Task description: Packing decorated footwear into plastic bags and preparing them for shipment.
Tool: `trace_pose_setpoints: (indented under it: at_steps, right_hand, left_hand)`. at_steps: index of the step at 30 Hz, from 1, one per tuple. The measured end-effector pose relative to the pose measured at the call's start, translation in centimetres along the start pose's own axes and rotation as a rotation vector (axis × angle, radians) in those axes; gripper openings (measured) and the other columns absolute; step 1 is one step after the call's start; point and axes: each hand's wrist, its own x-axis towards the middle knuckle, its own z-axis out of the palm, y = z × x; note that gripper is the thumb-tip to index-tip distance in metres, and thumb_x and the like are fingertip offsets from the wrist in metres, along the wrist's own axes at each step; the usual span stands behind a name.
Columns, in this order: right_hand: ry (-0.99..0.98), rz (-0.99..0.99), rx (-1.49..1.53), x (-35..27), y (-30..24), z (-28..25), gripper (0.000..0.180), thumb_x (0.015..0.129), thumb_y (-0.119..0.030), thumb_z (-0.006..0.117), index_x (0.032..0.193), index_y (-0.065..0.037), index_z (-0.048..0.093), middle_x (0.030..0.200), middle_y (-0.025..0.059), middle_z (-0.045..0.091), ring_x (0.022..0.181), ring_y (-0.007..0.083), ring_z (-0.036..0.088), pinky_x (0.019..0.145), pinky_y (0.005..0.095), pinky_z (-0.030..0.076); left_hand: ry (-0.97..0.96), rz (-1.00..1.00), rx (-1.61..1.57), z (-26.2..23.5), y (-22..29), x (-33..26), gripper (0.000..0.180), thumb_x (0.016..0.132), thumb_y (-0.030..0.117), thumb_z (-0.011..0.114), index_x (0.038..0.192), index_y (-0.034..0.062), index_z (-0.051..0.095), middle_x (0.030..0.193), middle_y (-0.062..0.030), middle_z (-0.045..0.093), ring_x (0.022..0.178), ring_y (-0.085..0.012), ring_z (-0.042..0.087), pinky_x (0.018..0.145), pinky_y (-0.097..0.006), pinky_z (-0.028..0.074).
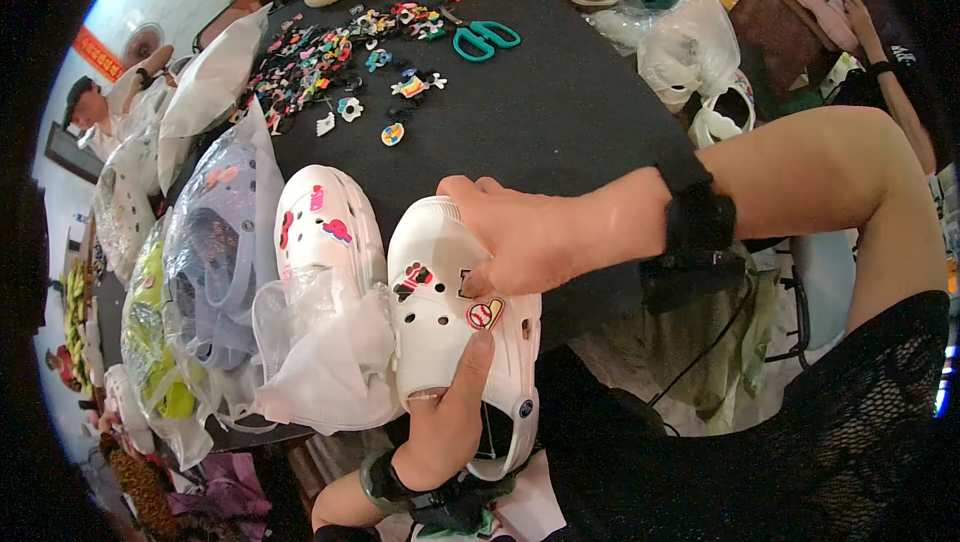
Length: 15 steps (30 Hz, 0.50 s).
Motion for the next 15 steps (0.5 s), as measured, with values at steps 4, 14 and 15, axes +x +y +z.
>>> trace_pose_setpoints:
  at_steps: [4, 14, 15]
  right_hand:
    - [0.058, 0.001, -0.018, 1.0, 0.5, 1.1, 0.071, 0.078, -0.012, 0.067, 0.133, -0.003, 0.023, 0.130, 0.0209, 0.035, 0.124, 0.0341, 0.040, 0.101, 0.0388, 0.037]
    - [-0.016, -0.122, 0.067, 2.3, 1.5, -1.7, 0.083, 0.074, -0.025, 0.077, 0.137, -0.002, 0.028, 0.125, 0.0176, 0.044, 0.116, 0.0261, 0.047, 0.093, 0.0363, 0.044]
    - [0.144, -0.178, -0.090, 1.3, 1.5, -0.8, 0.083, 0.074, -0.025, 0.077, 0.137, -0.003, 0.029, 0.127, 0.0176, 0.042, 0.119, 0.0273, 0.045, 0.094, 0.0373, 0.043]
  left_hand:
    - [-0.003, 0.016, -0.015, -0.4, -0.8, -0.3, 0.031, 0.094, 0.012, 0.055, 0.121, -0.0021, 0.053, 0.117, -0.0092, 0.056, 0.109, -0.0173, 0.049, 0.095, -0.031, 0.036]
    - [-0.197, -0.285, -0.443, -2.2, 2.1, 1.7, 0.040, 0.097, 0.015, 0.047, 0.134, 0.0030, 0.041, 0.122, -0.0102, 0.056, 0.109, -0.0209, 0.057, 0.092, -0.034, 0.047]
    - [-0.247, -0.303, -0.465, -2.7, 1.8, 1.6, 0.040, 0.098, 0.017, 0.045, 0.135, 0.0034, 0.040, 0.124, -0.0096, 0.055, 0.111, -0.0199, 0.056, 0.094, -0.034, 0.046]
